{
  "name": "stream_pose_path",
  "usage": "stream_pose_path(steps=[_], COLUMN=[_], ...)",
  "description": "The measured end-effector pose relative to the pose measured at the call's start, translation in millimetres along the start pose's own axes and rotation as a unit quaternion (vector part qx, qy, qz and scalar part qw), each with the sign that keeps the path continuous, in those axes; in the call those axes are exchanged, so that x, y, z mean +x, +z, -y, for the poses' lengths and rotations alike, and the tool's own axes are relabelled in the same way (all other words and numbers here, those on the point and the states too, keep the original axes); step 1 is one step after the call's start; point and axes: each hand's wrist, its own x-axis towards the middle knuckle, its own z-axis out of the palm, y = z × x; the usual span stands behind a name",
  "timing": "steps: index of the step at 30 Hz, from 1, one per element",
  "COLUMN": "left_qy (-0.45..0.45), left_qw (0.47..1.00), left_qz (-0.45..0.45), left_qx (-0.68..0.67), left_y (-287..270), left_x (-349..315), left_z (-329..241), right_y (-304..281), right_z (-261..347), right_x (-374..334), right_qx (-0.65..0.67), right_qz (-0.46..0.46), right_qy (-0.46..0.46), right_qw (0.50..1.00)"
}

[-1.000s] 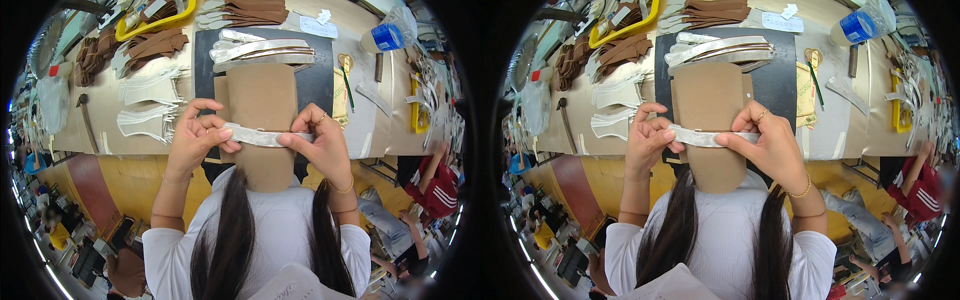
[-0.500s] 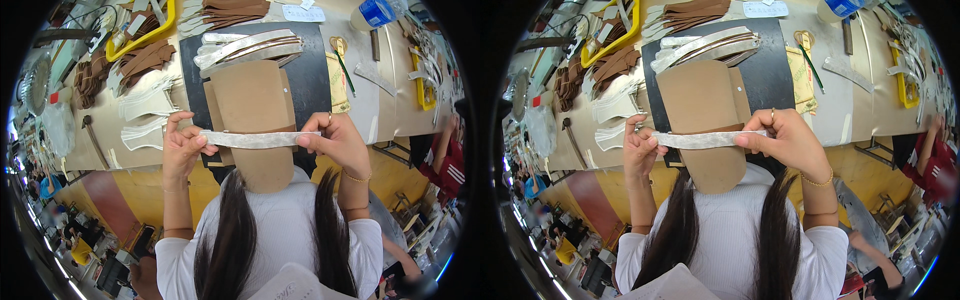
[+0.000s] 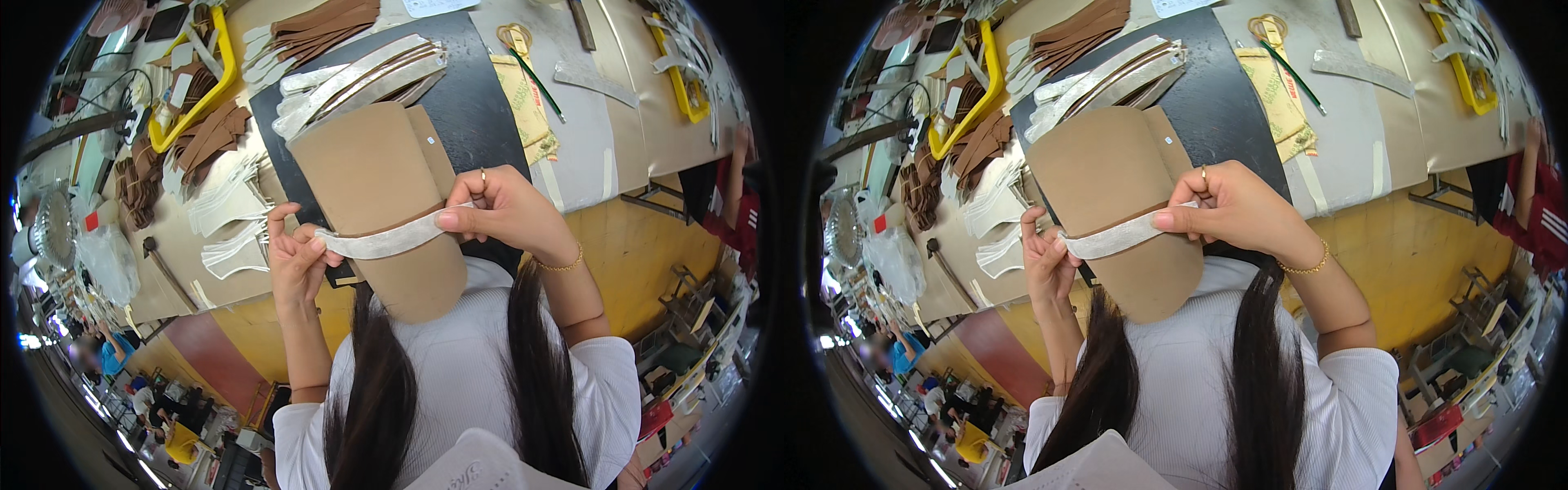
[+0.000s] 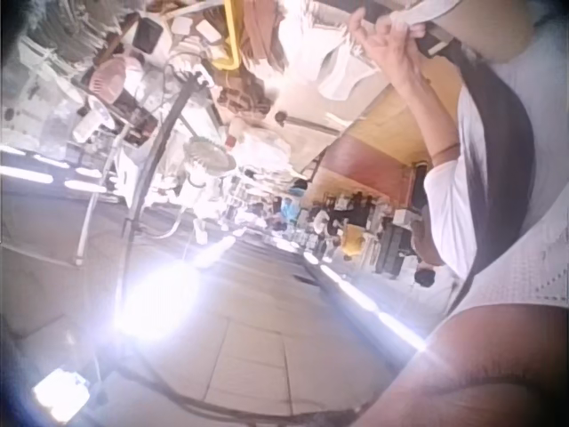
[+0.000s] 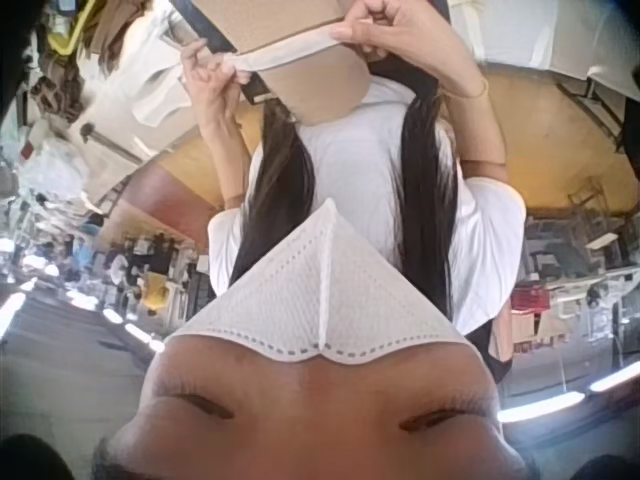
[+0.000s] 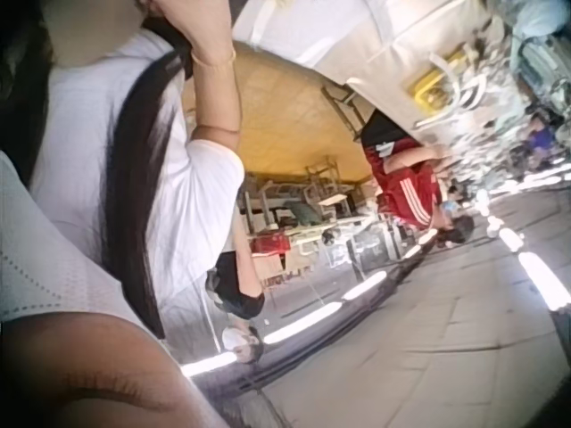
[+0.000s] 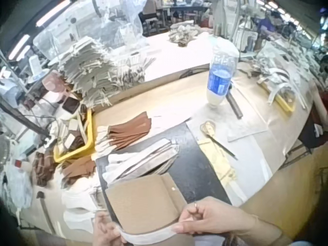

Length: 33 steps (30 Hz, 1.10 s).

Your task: The person repeatedly picks white elastic strips and wraps them around a brown cardboard template on the table, then places the strips aside. The workspace contains stacks of brown and white fabric pieces, tools, and a water bottle.

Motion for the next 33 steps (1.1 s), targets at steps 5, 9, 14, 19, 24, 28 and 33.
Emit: stream_pose_path(steps=[5, 9, 14, 19, 24, 28, 33], left_qy=[-0.020, -0.022, -0.021, -0.009, -0.012, -0.001, -0.002], left_qw=[1.000, 1.000, 0.999, 0.999, 0.999, 1.000, 0.999], left_qz=[-0.011, -0.016, -0.026, -0.042, -0.043, -0.012, -0.052], left_qx=[-0.004, -0.015, -0.015, -0.008, -0.004, 0.003, -0.008], left_y=[0.6, 5.7, 7.8, 13.9, 12.8, 9.1, 13.1], left_x=[0.7, 0.8, 0.4, 0.3, -0.2, -1.8, -2.6], left_z=[2.8, 2.2, 2.2, 3.3, 3.4, 3.9, 4.0], right_y=[-1.3, -0.9, 0.8, 5.1, 10.6, -2.4, 50.7], right_z=[-13.0, -25.2, -30.7, -39.2, -53.7, -43.4, 33.2], right_x=[4.7, 5.2, 6.6, 7.2, 6.1, -3.5, -19.7], right_qx=[0.035, 0.119, 0.149, 0.169, 0.247, 0.219, -0.431], right_qz=[0.001, 0.000, 0.006, 0.016, -0.015, -0.153, -0.102], right_qy=[0.012, 0.026, 0.031, -0.003, 0.021, -0.141, -0.431], right_qw=[0.999, 0.993, 0.988, 0.985, 0.969, 0.953, 0.786])
